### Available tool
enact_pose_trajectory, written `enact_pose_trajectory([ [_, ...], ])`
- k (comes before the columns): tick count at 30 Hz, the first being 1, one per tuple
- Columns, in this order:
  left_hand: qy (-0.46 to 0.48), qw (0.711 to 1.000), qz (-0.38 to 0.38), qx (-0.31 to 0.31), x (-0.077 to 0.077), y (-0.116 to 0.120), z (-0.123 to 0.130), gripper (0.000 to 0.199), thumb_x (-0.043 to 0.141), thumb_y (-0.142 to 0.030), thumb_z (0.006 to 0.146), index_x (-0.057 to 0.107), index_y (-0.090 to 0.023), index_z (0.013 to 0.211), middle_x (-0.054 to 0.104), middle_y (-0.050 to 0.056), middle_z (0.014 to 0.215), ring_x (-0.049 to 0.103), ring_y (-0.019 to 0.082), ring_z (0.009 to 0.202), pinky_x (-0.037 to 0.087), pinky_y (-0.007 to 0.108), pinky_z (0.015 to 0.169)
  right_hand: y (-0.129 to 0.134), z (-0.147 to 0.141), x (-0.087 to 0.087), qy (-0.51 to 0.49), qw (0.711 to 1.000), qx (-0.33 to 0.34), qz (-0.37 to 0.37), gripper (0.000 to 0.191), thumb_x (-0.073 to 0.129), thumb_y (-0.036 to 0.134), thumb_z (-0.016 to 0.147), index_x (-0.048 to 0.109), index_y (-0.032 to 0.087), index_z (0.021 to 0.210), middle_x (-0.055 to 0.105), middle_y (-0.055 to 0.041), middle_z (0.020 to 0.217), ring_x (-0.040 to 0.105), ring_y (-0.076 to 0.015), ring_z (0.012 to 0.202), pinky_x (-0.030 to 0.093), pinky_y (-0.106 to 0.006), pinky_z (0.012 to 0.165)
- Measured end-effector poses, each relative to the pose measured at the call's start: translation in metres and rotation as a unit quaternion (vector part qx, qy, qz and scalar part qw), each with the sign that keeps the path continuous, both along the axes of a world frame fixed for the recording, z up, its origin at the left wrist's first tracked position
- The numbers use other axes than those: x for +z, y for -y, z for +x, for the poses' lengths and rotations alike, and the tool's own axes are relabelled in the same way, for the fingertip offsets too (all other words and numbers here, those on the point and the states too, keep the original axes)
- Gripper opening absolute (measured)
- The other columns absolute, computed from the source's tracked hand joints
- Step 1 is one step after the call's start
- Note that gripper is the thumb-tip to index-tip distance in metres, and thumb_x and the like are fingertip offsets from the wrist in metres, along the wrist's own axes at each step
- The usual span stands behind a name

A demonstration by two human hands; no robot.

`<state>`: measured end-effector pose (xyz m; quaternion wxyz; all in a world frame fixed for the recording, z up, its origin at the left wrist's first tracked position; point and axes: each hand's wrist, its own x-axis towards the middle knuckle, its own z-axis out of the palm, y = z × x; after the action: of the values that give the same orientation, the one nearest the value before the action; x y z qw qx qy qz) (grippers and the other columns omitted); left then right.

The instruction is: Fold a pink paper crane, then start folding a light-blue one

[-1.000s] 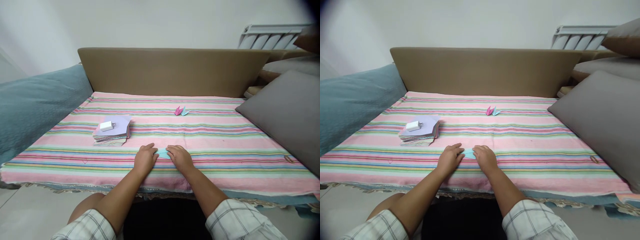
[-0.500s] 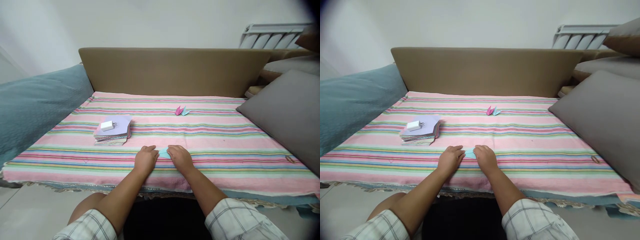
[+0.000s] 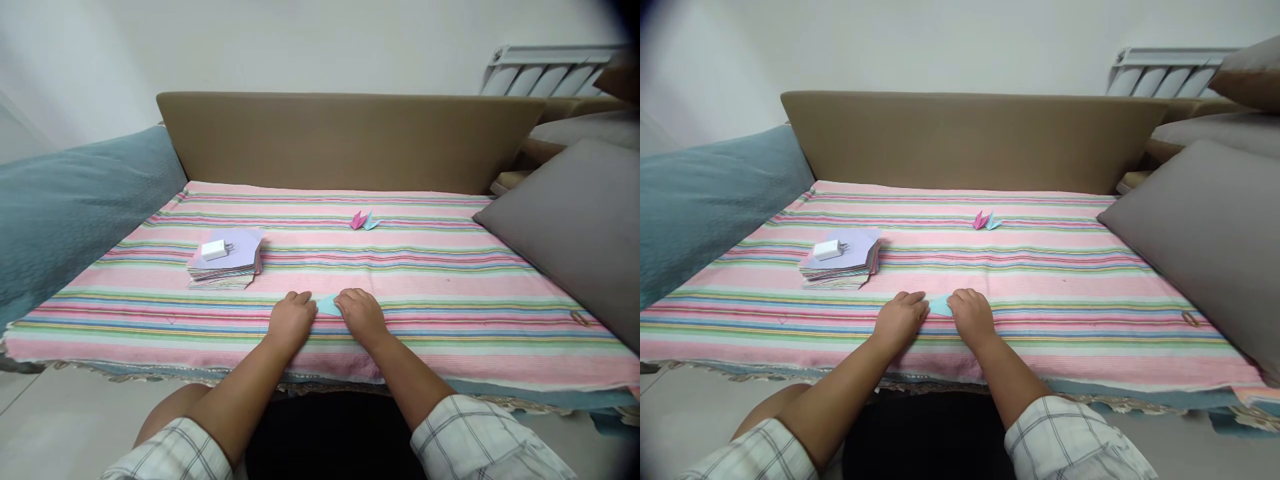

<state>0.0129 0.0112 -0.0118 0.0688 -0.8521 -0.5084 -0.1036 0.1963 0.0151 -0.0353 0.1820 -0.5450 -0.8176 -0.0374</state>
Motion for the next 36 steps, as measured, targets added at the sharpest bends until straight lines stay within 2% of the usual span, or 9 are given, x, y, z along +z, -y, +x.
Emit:
enact_pose_trajectory([
  [5, -0.022, 1.000, 0.005, -0.003, 0.001, 0.000, -0.001, 0.023, 0.046, -0.024, 0.088, 0.067, -0.020, 0.079, 0.065, 0.007, 0.095, 0.055, 0.021, 0.082, 0.046, 0.034, 0.071, 0.001, -0.001, 0.001, 0.011, 1.000, -0.017, -0.005, 0.023, 0.043, 0.024, 0.092, 0.066, 0.023, 0.089, 0.065, -0.0028, 0.093, 0.055, -0.0169, 0.087, 0.035, -0.030, 0.076],
  [11, -0.016, 1.000, -0.004, -0.009, 0.008, 0.006, -0.002, 0.020, 0.047, -0.024, 0.087, 0.066, -0.021, 0.085, 0.064, 0.008, 0.099, 0.055, 0.023, 0.085, 0.046, 0.035, 0.070, 0.006, -0.001, 0.003, 0.021, 1.000, -0.019, -0.004, 0.027, 0.038, 0.023, 0.093, 0.065, 0.022, 0.090, 0.066, -0.0036, 0.091, 0.057, -0.0165, 0.085, 0.034, -0.029, 0.077],
  [15, -0.015, 1.000, -0.016, 0.002, 0.012, 0.013, 0.000, 0.019, 0.050, -0.028, 0.086, 0.064, -0.021, 0.096, 0.061, 0.009, 0.110, 0.055, 0.025, 0.093, 0.047, 0.037, 0.071, 0.011, -0.002, 0.005, 0.025, 1.000, -0.015, -0.005, 0.028, 0.037, 0.025, 0.093, 0.063, 0.022, 0.104, 0.065, -0.0051, 0.099, 0.057, -0.0178, 0.090, 0.035, -0.031, 0.079],
  [19, -0.029, 1.000, -0.010, 0.003, 0.010, 0.017, 0.001, 0.024, 0.050, -0.030, 0.086, 0.062, -0.019, 0.104, 0.058, 0.010, 0.119, 0.054, 0.028, 0.097, 0.047, 0.040, 0.071, 0.014, -0.004, 0.005, 0.024, 1.000, -0.018, -0.006, 0.037, 0.037, 0.032, 0.093, 0.052, 0.019, 0.124, 0.062, -0.0090, 0.110, 0.055, -0.0211, 0.096, 0.036, -0.033, 0.082],
  [25, -0.048, 0.999, -0.004, 0.010, 0.007, 0.019, 0.000, 0.030, 0.047, -0.031, 0.087, 0.059, -0.018, 0.112, 0.056, 0.010, 0.125, 0.053, 0.029, 0.101, 0.047, 0.042, 0.073, 0.013, -0.007, 0.005, 0.031, 0.999, -0.029, -0.021, 0.041, 0.043, 0.038, 0.090, 0.050, 0.020, 0.126, 0.059, -0.0104, 0.112, 0.051, -0.0240, 0.097, 0.037, -0.036, 0.079],
  [31, -0.045, 0.999, -0.004, 0.023, 0.008, 0.021, -0.001, 0.028, 0.048, -0.032, 0.086, 0.063, -0.018, 0.106, 0.056, 0.010, 0.123, 0.053, 0.029, 0.102, 0.047, 0.043, 0.075, 0.015, -0.008, 0.007, 0.033, 0.998, -0.036, -0.037, 0.041, 0.044, 0.038, 0.089, 0.049, 0.023, 0.126, 0.058, -0.0096, 0.112, 0.049, -0.0241, 0.099, 0.037, -0.037, 0.080],
  [36, -0.030, 0.998, -0.029, 0.036, 0.019, 0.019, -0.010, 0.025, 0.055, -0.036, 0.081, 0.067, -0.018, 0.095, 0.059, 0.011, 0.119, 0.055, 0.030, 0.103, 0.048, 0.042, 0.079, 0.016, -0.009, 0.006, 0.034, 0.998, -0.043, -0.035, 0.040, 0.044, 0.037, 0.089, 0.049, 0.024, 0.127, 0.057, -0.0098, 0.113, 0.049, -0.0241, 0.100, 0.034, -0.037, 0.080],
])
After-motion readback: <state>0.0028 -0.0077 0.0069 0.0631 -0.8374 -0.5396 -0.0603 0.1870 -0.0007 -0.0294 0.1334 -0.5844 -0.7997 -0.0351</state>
